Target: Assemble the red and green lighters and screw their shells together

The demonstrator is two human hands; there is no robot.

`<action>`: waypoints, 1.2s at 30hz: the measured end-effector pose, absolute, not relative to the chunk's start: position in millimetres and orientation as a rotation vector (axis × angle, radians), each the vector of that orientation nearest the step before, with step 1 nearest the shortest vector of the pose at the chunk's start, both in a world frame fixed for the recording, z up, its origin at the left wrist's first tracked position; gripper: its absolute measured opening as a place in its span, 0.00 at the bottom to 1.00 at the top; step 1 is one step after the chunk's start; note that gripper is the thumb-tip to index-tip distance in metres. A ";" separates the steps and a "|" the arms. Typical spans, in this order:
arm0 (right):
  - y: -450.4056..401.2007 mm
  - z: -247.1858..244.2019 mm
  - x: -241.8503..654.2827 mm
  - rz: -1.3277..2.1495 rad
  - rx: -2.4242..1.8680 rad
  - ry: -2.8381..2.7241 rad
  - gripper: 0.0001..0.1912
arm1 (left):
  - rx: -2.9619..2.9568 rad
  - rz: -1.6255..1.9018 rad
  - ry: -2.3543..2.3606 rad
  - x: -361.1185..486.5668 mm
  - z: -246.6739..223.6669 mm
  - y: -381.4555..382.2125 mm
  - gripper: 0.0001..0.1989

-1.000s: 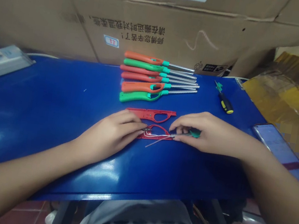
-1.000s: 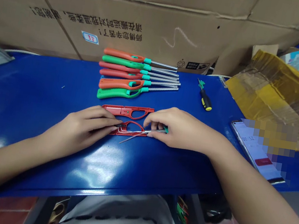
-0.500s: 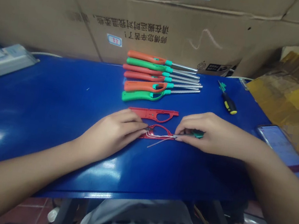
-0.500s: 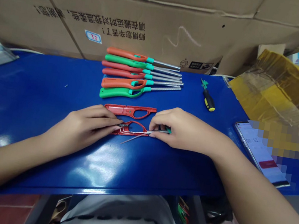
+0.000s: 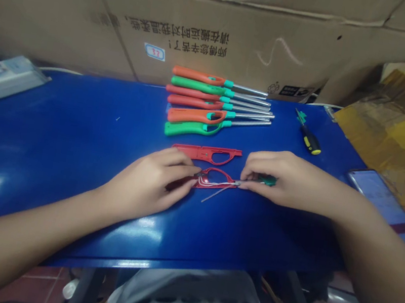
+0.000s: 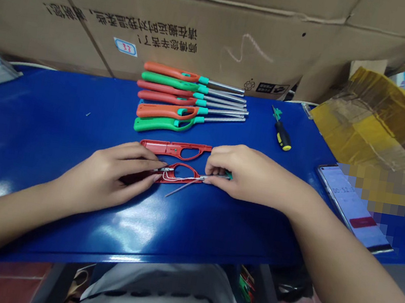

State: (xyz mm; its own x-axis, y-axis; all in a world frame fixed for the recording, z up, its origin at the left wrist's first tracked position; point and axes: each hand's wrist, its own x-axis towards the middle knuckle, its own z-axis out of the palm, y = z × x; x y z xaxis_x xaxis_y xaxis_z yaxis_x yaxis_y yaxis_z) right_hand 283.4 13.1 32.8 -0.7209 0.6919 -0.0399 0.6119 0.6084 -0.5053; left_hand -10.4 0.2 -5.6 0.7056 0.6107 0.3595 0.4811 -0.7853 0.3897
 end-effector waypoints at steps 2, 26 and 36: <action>13.3 33.9 283.0 0.746 -1.093 -2.681 0.05 | 2.648 0.692 0.863 -10.0 -5.1 0.2 0.11; 10.3 33.3 279.6 0.457 -1.013 -2.835 0.11 | 2.671 0.679 0.825 -9.2 -4.6 1.3 0.11; -8.6 38.3 261.3 -0.086 -0.911 -3.098 0.12 | 2.658 0.678 0.831 -7.9 -4.4 2.1 0.10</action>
